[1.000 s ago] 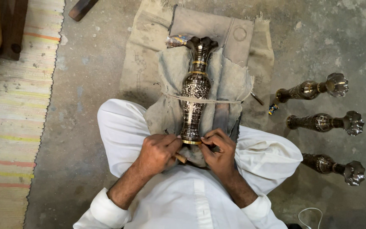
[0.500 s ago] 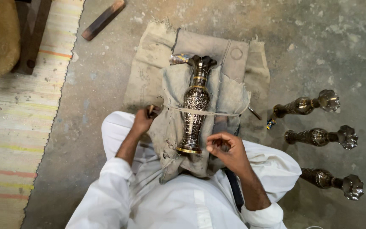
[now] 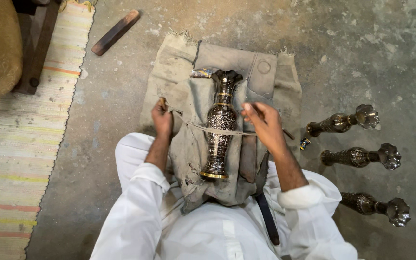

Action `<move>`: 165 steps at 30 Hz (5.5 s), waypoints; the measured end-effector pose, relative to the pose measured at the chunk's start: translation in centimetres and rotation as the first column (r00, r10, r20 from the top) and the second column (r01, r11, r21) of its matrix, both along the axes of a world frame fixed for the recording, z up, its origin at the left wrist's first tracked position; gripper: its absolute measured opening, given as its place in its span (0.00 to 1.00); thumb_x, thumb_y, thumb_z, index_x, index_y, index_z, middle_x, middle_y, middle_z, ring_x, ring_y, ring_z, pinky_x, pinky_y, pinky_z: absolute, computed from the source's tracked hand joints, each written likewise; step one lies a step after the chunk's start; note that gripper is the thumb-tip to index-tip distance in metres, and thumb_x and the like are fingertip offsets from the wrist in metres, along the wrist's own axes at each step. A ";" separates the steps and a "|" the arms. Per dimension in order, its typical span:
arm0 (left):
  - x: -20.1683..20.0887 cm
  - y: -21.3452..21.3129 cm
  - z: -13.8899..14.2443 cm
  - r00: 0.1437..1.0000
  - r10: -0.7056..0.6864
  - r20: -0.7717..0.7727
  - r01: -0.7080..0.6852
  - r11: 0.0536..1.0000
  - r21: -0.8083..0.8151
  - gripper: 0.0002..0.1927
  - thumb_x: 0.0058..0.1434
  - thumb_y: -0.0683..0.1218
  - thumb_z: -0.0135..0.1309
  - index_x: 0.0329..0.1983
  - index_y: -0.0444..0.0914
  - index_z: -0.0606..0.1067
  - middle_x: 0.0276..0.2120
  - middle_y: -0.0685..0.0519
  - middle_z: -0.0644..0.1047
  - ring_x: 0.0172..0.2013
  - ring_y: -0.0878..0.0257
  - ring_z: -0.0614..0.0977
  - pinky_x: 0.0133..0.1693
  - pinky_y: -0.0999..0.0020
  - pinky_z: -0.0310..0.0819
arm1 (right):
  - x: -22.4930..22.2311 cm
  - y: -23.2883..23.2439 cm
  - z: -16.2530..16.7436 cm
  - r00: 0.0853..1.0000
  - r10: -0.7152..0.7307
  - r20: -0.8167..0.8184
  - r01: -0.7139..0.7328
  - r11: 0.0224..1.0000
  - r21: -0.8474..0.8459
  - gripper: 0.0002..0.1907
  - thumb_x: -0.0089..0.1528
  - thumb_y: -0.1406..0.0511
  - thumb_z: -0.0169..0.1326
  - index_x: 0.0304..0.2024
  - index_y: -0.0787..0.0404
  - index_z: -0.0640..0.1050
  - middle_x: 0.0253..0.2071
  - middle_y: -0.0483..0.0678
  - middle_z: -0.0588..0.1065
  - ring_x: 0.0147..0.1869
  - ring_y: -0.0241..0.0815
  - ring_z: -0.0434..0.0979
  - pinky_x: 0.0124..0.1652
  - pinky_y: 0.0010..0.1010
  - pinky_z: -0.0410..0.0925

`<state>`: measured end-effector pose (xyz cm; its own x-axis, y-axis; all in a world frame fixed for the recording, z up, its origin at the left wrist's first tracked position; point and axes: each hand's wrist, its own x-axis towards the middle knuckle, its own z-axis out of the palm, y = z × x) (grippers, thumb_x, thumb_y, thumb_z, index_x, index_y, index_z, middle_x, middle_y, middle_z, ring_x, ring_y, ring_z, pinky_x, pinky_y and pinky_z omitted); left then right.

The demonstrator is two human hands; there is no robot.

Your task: The person sits cross-legged on the floor with an ornate brass vase held in a cloth-lined cradle on their lap. They hold a chisel against the vase surface and repeatedly strike it with a wooden mallet to engrave decorative patterns, repositioning the chisel and rotating the vase to work new areas, and at one point adjust the vase's base.

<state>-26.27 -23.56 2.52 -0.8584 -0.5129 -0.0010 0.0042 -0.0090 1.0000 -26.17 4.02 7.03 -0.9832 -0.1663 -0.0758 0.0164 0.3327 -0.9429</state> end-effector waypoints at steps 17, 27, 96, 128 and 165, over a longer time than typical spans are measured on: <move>15.8 0.6 3.8 0.754 -0.653 -0.071 0.498 0.638 -0.588 0.05 0.51 0.36 0.57 0.31 0.36 0.80 0.25 0.54 0.77 0.21 0.65 0.77 0.20 0.66 0.70 | -2.7 -4.4 5.6 0.964 0.250 0.090 -0.179 0.859 -0.479 0.19 0.68 0.62 0.60 0.54 0.69 0.75 0.45 0.52 0.82 0.48 0.41 0.84 0.51 0.36 0.77; 17.6 3.4 7.4 0.527 -0.850 -0.011 0.486 0.312 -0.816 0.07 0.58 0.44 0.64 0.34 0.36 0.78 0.29 0.52 0.76 0.25 0.55 0.80 0.27 0.58 0.74 | 3.5 -1.4 12.4 0.877 0.297 -0.378 -0.417 0.862 -0.288 0.20 0.63 0.57 0.58 0.54 0.57 0.76 0.57 0.45 0.79 0.67 0.41 0.73 0.63 0.40 0.68; 15.7 -2.3 3.8 0.707 -0.702 0.085 0.591 0.522 -0.615 0.30 0.52 0.54 0.70 0.53 0.37 0.76 0.55 0.47 0.73 0.45 0.53 0.81 0.43 0.62 0.80 | 14.5 0.7 0.4 0.848 0.341 -0.407 -0.207 0.918 0.338 0.13 0.59 0.62 0.62 0.41 0.64 0.79 0.52 0.54 0.77 0.57 0.53 0.75 0.54 0.43 0.67; 15.1 3.0 4.6 0.617 -0.757 0.214 0.684 0.382 -0.621 0.16 0.53 0.39 0.64 0.46 0.39 0.78 0.36 0.52 0.81 0.31 0.59 0.84 0.32 0.64 0.80 | 14.6 -1.1 -0.9 0.862 0.259 -0.437 -0.180 0.960 0.214 0.19 0.53 0.71 0.64 0.48 0.60 0.80 0.39 0.50 0.77 0.43 0.44 0.78 0.41 0.34 0.71; 7.7 -5.0 -1.9 0.768 -0.415 0.487 0.636 0.575 -0.514 0.12 0.59 0.38 0.59 0.47 0.39 0.80 0.43 0.48 0.83 0.42 0.53 0.84 0.42 0.57 0.78 | 12.3 4.5 -4.9 0.922 -0.145 -0.358 0.295 0.863 0.410 0.18 0.69 0.55 0.52 0.42 0.64 0.76 0.38 0.54 0.75 0.43 0.55 0.76 0.44 0.42 0.67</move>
<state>-18.60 -28.60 0.61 -0.9860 0.0604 -0.1553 -0.0694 0.6985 0.7123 -13.91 8.55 2.15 -0.9748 0.0356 0.2201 -0.1221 0.7405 -0.6609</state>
